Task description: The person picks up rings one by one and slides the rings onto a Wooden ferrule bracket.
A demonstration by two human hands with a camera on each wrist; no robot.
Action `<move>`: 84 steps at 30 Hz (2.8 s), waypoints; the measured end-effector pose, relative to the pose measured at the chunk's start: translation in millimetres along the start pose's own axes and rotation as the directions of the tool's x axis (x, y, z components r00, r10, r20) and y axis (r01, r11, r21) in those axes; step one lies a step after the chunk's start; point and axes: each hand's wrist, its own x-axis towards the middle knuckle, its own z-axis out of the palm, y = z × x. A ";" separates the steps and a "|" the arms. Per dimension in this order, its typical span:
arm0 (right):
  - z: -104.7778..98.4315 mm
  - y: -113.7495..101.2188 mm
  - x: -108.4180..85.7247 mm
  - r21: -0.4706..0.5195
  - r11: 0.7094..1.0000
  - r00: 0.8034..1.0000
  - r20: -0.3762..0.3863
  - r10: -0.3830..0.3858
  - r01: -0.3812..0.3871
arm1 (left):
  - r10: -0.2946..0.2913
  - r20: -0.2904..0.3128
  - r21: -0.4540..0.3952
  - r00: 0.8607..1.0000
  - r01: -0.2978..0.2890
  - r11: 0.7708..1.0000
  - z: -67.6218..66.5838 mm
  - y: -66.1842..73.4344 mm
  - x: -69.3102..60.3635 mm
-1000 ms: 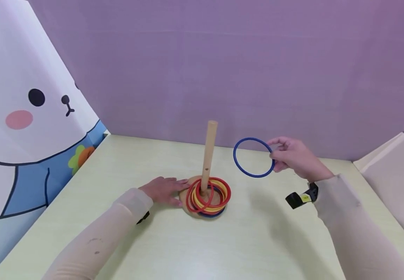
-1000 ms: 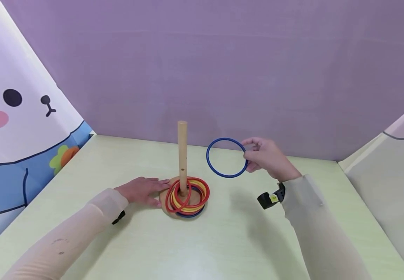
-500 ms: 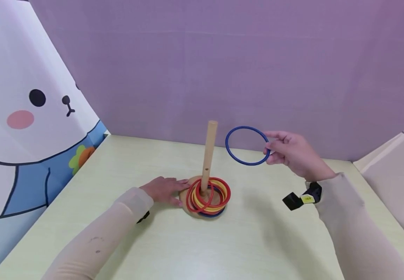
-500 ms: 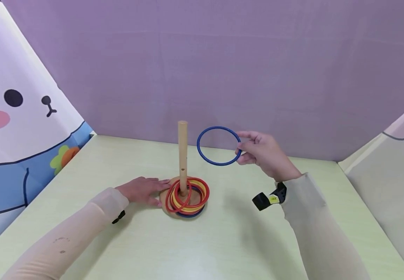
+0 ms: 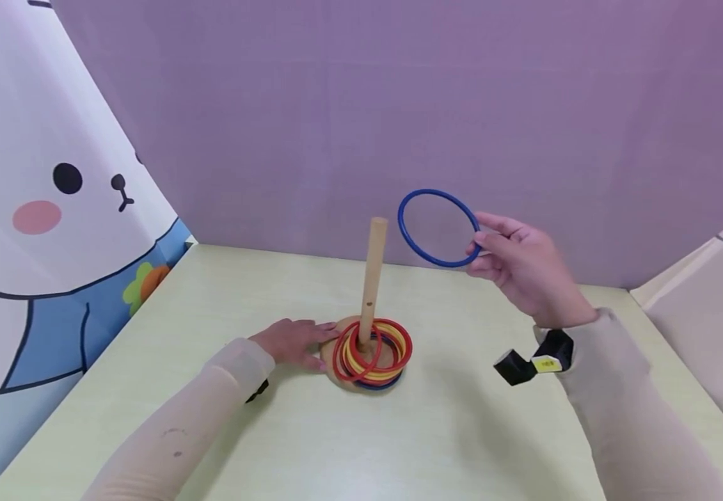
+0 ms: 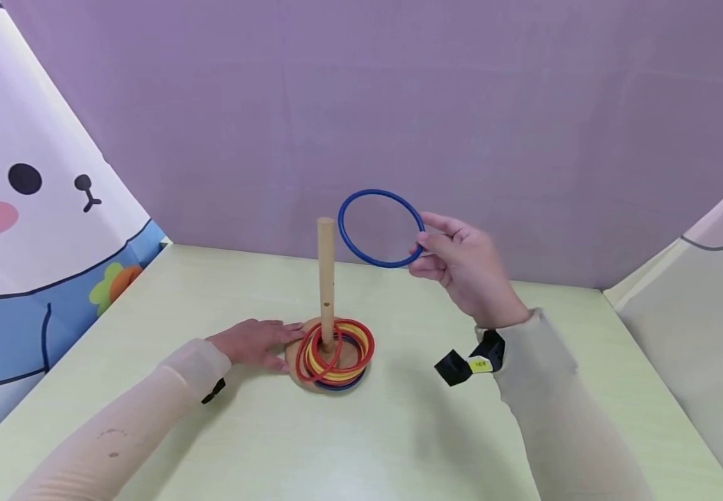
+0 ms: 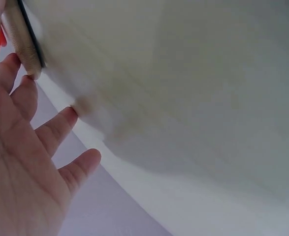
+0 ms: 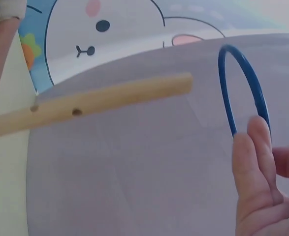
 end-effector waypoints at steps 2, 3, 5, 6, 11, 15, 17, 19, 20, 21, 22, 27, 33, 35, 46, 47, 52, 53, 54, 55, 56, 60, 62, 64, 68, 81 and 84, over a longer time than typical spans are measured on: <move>6.6 2.2 0.4 0.007 1.000 1.000 -0.016 -0.013 0.013 | -0.008 -0.002 -0.017 1.000 0.008 1.000 1.2 0.0 0.1; 9.6 3.3 0.8 0.010 1.000 1.000 -0.024 -0.017 0.018 | -0.015 0.001 -0.025 1.000 0.015 1.000 1.9 -0.1 0.3; 14.9 5.7 1.8 -0.004 1.000 0.999 -0.037 -0.024 0.024 | -0.030 0.007 -0.043 1.000 0.030 0.999 3.1 0.0 0.5; 17.2 6.8 2.2 -0.014 1.000 0.999 -0.045 -0.025 0.024 | -0.035 0.009 -0.051 0.999 0.036 0.998 3.5 0.2 0.5; 25.6 12.2 4.9 -0.084 0.996 0.998 -0.063 -0.019 0.014 | -0.052 0.008 -0.070 0.999 0.053 0.996 1.8 2.1 -0.1; 28.1 17.4 7.4 -0.113 0.994 0.997 -0.076 -0.010 0.001 | -0.054 0.001 -0.077 0.999 0.054 0.996 -1.7 3.8 -2.2; 28.5 20.4 8.9 -0.104 0.995 0.996 -0.086 -0.005 -0.004 | -0.050 -0.006 -0.081 0.999 0.049 0.996 -3.1 4.4 -3.7; 28.7 23.2 10.4 -0.097 0.995 0.996 -0.094 0.001 -0.010 | -0.049 -0.011 -0.084 0.999 0.048 0.995 -4.0 4.8 -5.0; 28.9 24.4 11.1 -0.093 0.996 0.995 -0.096 0.005 -0.014 | -0.050 -0.014 -0.083 0.999 0.049 0.995 -4.1 4.9 -5.8; 29.1 25.4 11.8 -0.091 0.996 0.995 -0.097 0.010 -0.019 | -0.051 -0.018 -0.083 0.999 0.049 0.995 -4.1 4.9 -6.5; 29.3 26.2 12.4 -0.090 0.996 0.995 -0.098 0.014 -0.023 | -0.053 -0.020 -0.085 0.998 0.051 0.995 -4.5 5.2 -7.3; 31.0 28.3 16.0 -0.089 0.996 0.996 -0.090 0.017 -0.025 | -0.038 -0.035 -0.082 0.999 0.035 0.996 -5.9 6.2 -9.7; 35.6 35.9 22.7 -0.138 0.989 0.994 -0.105 0.034 -0.049 | -0.043 -0.035 -0.107 0.998 0.039 0.994 -5.3 5.6 -11.0; 35.9 40.8 24.3 -0.182 0.980 0.991 -0.122 0.053 -0.075 | -0.052 -0.034 -0.133 0.998 0.047 0.990 -3.6 4.9 -11.2; 24.6 80.9 23.2 -0.428 0.891 0.988 -0.101 0.121 -0.153 | -0.070 -0.022 -0.188 0.997 0.064 0.980 2.6 3.2 -13.6; 23.7 84.1 22.4 -0.440 0.884 0.987 -0.100 0.125 -0.156 | -0.068 -0.018 -0.190 0.997 0.064 0.980 2.5 3.1 -13.8; 16.8 97.8 19.6 -0.474 0.861 0.982 -0.116 0.147 -0.184 | -0.054 -0.016 -0.160 0.998 0.051 0.986 1.3 1.8 -13.3; 15.2 100.1 19.0 -0.482 0.855 0.981 -0.120 0.152 -0.191 | -0.049 -0.018 -0.153 0.999 0.046 0.987 0.7 1.5 -12.9; 13.0 102.8 18.8 -0.488 0.850 0.980 -0.125 0.156 -0.197 | -0.045 -0.020 -0.145 0.999 0.042 0.989 0.2 1.2 -12.2; 10.8 105.7 18.6 -0.496 0.845 0.980 -0.127 0.156 -0.199 | -0.041 -0.023 -0.141 0.999 0.037 0.989 -0.2 1.0 -11.4; 8.6 109.2 18.4 -0.503 0.841 0.979 -0.131 0.155 -0.201 | -0.042 -0.023 -0.145 0.999 0.038 0.989 -0.9 0.9 -10.7; -0.2 127.2 15.2 -0.507 0.834 0.975 -0.151 0.161 -0.216 | -0.053 -0.018 -0.159 0.998 0.049 0.986 -0.3 1.2 -7.2; -3.1 138.0 12.7 -0.506 0.832 0.973 -0.156 0.171 -0.227 | -0.061 -0.014 -0.167 0.998 0.058 0.984 0.6 1.4 -7.1; -5.4 148.1 9.8 -0.509 0.825 0.969 -0.169 0.182 -0.244 | -0.059 -0.013 -0.167 0.998 0.056 0.984 1.5 1.7 -7.5; -10.4 163.8 4.7 -0.503 0.824 0.963 -0.189 0.191 -0.262 | -0.036 -0.023 -0.165 0.999 0.032 0.986 1.4 1.7 -8.6; -19.4 170.3 -1.5 -0.486 0.838 0.969 -0.124 0.214 -0.247 | -0.031 -0.021 -0.185 0.999 0.027 0.982 -0.6 -3.5 -11.7; -20.3 170.8 -1.2 -0.485 0.837 0.966 -0.095 0.239 -0.255 | -0.035 -0.020 -0.185 0.999 0.030 0.982 -1.0 -4.8 -12.3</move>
